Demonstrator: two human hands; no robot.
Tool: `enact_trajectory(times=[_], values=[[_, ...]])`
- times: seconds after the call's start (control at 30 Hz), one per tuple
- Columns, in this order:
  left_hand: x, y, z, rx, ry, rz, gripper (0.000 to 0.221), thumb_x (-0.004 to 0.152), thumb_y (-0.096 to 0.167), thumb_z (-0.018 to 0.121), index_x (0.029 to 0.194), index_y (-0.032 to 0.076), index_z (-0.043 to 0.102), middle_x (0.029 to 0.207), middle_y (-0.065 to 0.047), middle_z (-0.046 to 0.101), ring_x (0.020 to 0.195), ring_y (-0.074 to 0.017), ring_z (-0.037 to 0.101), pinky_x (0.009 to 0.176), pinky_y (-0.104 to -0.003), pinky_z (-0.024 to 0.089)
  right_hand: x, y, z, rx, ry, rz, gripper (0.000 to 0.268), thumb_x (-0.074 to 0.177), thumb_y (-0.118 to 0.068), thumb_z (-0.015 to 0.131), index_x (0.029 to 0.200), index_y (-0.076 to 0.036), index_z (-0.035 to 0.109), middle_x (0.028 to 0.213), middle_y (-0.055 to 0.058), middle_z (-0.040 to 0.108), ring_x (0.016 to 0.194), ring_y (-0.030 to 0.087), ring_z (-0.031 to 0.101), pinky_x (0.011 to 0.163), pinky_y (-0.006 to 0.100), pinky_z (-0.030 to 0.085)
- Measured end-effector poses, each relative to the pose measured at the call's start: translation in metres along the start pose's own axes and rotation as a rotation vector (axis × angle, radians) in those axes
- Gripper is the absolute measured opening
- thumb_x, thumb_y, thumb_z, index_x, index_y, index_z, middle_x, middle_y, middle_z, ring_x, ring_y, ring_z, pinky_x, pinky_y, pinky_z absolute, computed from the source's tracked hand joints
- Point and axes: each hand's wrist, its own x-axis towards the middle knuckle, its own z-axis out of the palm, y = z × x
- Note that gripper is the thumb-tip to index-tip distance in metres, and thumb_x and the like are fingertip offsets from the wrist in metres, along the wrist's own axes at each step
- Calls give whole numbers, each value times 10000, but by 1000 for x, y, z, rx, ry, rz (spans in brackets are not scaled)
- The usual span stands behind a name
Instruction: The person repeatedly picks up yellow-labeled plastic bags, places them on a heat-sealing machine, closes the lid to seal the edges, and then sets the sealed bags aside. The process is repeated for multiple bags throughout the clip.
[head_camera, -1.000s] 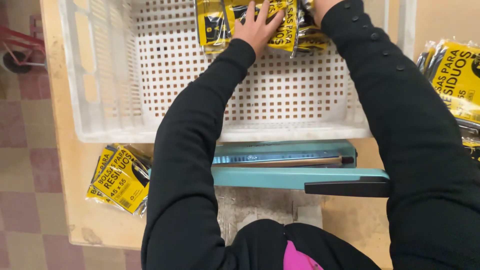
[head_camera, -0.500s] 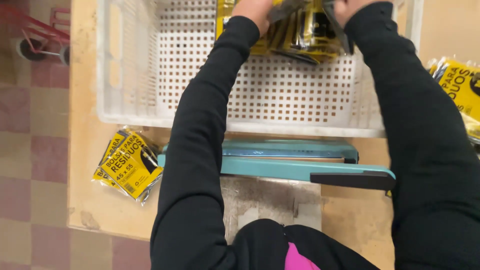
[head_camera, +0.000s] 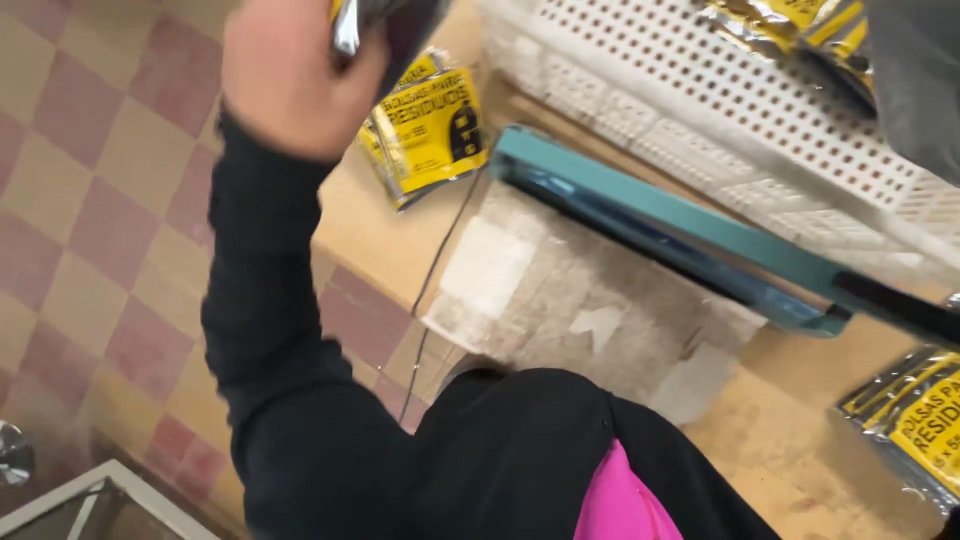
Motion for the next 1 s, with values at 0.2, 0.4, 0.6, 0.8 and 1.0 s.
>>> enact_trajectory(times=[0.2,0.4,0.6,0.8,1.0], values=[[-195,-103,72,242,-137,-571,266,844,62,657,1093,39,566,966,-214,659,892,-445,643,736,-558,498,64,-120,-7,205,-65,-121,168,1125,23,442,1249,46,551,1033,150,636,837,176,639,773,283,515],[-289,-138,250,-94,-51,-992,401,844,182,687,1152,-23,535,1033,-269,658,926,-473,646,791,-529,510,219,-342,46,-37,-121,-375,162,947,-38,663,1085,-119,687,926,19,694,852,208,680,690,316,543],[-283,-117,235,-644,194,-1027,458,1036,439,614,1174,3,622,1038,-165,710,906,-282,686,815,-390,547,220,-422,114,-64,-149,-551,137,871,-106,676,1003,-141,688,987,-4,719,989,193,678,822,360,512],[-255,-76,211,-1717,-348,-538,498,1065,513,527,1312,86,596,1216,-50,708,1149,-184,670,995,-354,550,175,-469,92,-12,-104,-739,226,790,-164,678,1007,-101,686,1055,46,717,970,231,680,778,371,519],[-245,4,259,-2092,-982,-192,699,1025,542,600,1486,22,531,1412,-72,616,1304,-157,574,1145,-364,428,141,-495,32,-136,-6,-694,149,851,-133,698,997,-121,671,1088,40,711,996,222,684,809,368,536]])
